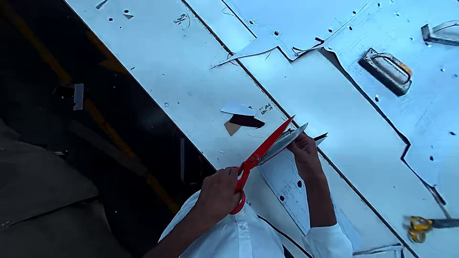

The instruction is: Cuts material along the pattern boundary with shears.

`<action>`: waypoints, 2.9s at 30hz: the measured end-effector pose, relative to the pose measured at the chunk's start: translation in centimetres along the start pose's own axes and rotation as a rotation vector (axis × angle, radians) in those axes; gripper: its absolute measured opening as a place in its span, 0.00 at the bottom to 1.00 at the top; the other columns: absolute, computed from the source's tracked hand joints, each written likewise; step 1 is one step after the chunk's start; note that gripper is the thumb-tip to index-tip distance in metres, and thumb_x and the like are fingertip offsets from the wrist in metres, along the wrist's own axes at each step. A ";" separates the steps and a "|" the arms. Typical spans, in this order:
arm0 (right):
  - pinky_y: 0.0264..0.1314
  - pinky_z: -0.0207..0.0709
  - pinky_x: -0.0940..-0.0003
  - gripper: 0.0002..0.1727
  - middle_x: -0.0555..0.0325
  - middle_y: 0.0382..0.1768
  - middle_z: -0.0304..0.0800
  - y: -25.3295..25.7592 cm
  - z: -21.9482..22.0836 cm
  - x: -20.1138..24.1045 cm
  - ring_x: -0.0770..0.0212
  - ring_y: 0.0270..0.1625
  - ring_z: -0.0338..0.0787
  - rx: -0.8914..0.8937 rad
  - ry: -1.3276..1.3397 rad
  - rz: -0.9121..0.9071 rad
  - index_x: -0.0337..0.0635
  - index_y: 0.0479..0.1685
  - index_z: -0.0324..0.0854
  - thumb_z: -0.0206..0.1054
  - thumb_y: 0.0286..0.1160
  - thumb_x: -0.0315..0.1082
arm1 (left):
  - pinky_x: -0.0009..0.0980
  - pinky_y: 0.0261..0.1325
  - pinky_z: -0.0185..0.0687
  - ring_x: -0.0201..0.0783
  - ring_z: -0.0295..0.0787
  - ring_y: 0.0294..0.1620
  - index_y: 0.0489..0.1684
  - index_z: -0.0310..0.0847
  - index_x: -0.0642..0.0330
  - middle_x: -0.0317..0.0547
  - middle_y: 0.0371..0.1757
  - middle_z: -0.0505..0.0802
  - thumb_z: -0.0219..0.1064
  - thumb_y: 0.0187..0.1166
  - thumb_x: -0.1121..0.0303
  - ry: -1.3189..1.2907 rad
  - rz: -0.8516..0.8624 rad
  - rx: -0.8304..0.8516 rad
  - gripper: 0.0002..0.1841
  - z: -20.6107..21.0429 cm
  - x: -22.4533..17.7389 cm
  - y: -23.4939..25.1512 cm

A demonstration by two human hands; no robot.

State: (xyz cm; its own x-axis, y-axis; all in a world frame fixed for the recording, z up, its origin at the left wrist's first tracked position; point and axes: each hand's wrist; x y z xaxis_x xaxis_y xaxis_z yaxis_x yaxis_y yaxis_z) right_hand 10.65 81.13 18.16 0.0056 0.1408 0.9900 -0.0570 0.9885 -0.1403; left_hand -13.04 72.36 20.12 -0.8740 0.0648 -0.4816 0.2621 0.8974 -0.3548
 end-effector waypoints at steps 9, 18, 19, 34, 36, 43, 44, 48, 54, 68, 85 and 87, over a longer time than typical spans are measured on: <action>0.64 0.84 0.74 0.10 0.70 0.45 0.94 -0.4 -0.3 0.0 0.77 0.52 0.90 0.008 0.040 -0.016 0.45 0.50 0.87 0.68 0.72 0.27 | 0.55 0.40 0.87 0.57 0.94 0.43 0.51 0.89 0.70 0.58 0.44 0.94 0.83 0.58 0.71 -0.022 0.041 -0.017 0.21 -0.1 0.1 0.0; 0.63 0.84 0.74 0.11 0.69 0.46 0.94 -0.1 -0.3 0.0 0.76 0.52 0.90 0.016 0.057 -0.039 0.44 0.51 0.87 0.67 0.73 0.26 | 0.54 0.39 0.87 0.54 0.94 0.40 0.49 0.90 0.67 0.55 0.42 0.94 0.84 0.58 0.71 -0.036 0.035 -0.014 0.19 -0.1 -0.2 0.1; 0.62 0.84 0.75 0.11 0.69 0.46 0.94 -0.1 -0.3 0.1 0.77 0.52 0.90 0.013 0.066 -0.037 0.43 0.52 0.87 0.67 0.73 0.26 | 0.54 0.38 0.87 0.54 0.94 0.40 0.49 0.90 0.67 0.55 0.42 0.94 0.84 0.58 0.71 -0.042 0.039 -0.020 0.20 0.0 -0.1 0.2; 0.57 0.84 0.77 0.08 0.69 0.40 0.92 0.1 0.1 0.3 0.78 0.46 0.89 0.033 0.009 -0.015 0.42 0.46 0.85 0.64 0.74 0.23 | 0.52 0.42 0.86 0.50 0.91 0.35 0.44 0.91 0.64 0.51 0.36 0.94 0.82 0.63 0.72 -0.170 0.017 0.091 0.13 -0.3 0.5 0.0; 0.50 0.83 0.77 0.06 0.68 0.35 0.90 0.5 0.3 0.5 0.78 0.40 0.88 0.028 -0.058 0.023 0.40 0.43 0.86 0.65 0.75 0.24 | 0.42 0.39 0.85 0.38 0.89 0.31 0.38 0.91 0.58 0.40 0.31 0.93 0.80 0.65 0.71 -0.311 -0.009 0.133 0.07 0.1 1.7 0.1; 0.44 0.79 0.62 0.08 0.56 0.32 0.88 4.6 0.9 -3.5 0.66 0.36 0.84 0.129 -0.325 0.195 0.33 0.43 0.87 0.69 0.78 0.32 | 0.31 0.33 0.84 0.28 0.89 0.28 0.33 0.91 0.53 0.33 0.32 0.96 0.75 0.65 0.71 -0.638 -0.166 0.094 0.03 -0.1 6.8 0.7; 0.45 0.78 0.58 0.09 0.53 0.33 0.88 5.2 1.3 -4.0 0.63 0.36 0.84 0.160 -0.364 0.222 0.33 0.43 0.87 0.70 0.78 0.32 | 0.33 0.35 0.85 0.30 0.90 0.30 0.35 0.91 0.54 0.34 0.33 0.96 0.75 0.66 0.72 -0.624 -0.186 0.106 0.04 -0.6 7.7 0.7; 0.59 0.67 0.33 0.13 0.46 0.36 0.90 6.6 2.8 -4.9 0.47 0.44 0.85 0.230 -0.563 0.274 0.34 0.45 0.90 0.72 0.77 0.37 | 0.36 0.39 0.85 0.33 0.90 0.32 0.45 0.91 0.56 0.38 0.37 0.95 0.73 0.70 0.72 -0.515 -0.251 0.208 0.08 -2.4 11.1 0.8; 0.70 0.61 0.25 0.29 0.40 0.67 0.82 4.5 5.4 -4.8 0.34 0.71 0.78 -0.100 -0.846 0.087 0.44 0.73 0.80 0.78 0.68 0.37 | 0.37 0.40 0.87 0.33 0.89 0.32 0.50 0.90 0.55 0.38 0.36 0.94 0.74 0.67 0.64 -0.206 -0.114 0.453 0.15 -7.9 15.8 3.5; 0.84 0.49 0.26 0.30 0.44 0.84 0.69 -2.6 17.7 -10.4 0.36 0.89 0.61 -1.039 -0.825 0.292 0.51 0.78 0.79 0.60 0.83 0.56 | 0.60 0.52 0.82 0.58 0.91 0.49 0.48 0.89 0.61 0.55 0.42 0.93 0.75 0.74 0.63 0.711 0.459 0.904 0.12 -16.8 14.1 21.2; 0.85 0.48 0.28 0.23 0.47 0.78 0.79 -1.4 18.2 -11.9 0.38 0.87 0.66 -1.191 -0.845 0.297 0.58 0.66 0.88 0.62 0.82 0.56 | 0.51 0.40 0.83 0.43 0.89 0.32 0.43 0.92 0.52 0.40 0.31 0.93 0.79 0.69 0.67 0.732 0.594 0.933 0.08 -16.3 13.9 26.1; 0.85 0.48 0.28 0.23 0.47 0.78 0.79 -1.4 18.2 -11.9 0.37 0.87 0.66 -1.189 -0.845 0.305 0.58 0.67 0.88 0.62 0.82 0.56 | 0.49 0.38 0.83 0.42 0.88 0.31 0.42 0.92 0.51 0.39 0.31 0.93 0.79 0.68 0.68 0.714 0.600 0.950 0.08 -16.3 14.0 26.6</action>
State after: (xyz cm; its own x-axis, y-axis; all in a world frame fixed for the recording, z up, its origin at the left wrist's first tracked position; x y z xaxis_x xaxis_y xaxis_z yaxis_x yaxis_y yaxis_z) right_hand -7.50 77.04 6.85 -0.4461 0.6836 0.5776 0.8801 0.4522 0.1447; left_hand -24.97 104.31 17.01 -0.4685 0.8160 -0.3388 0.6062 0.0179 -0.7951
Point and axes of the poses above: each hand's wrist, its own y-axis towards the middle knuckle, its own z-axis out of the palm, x = y × z
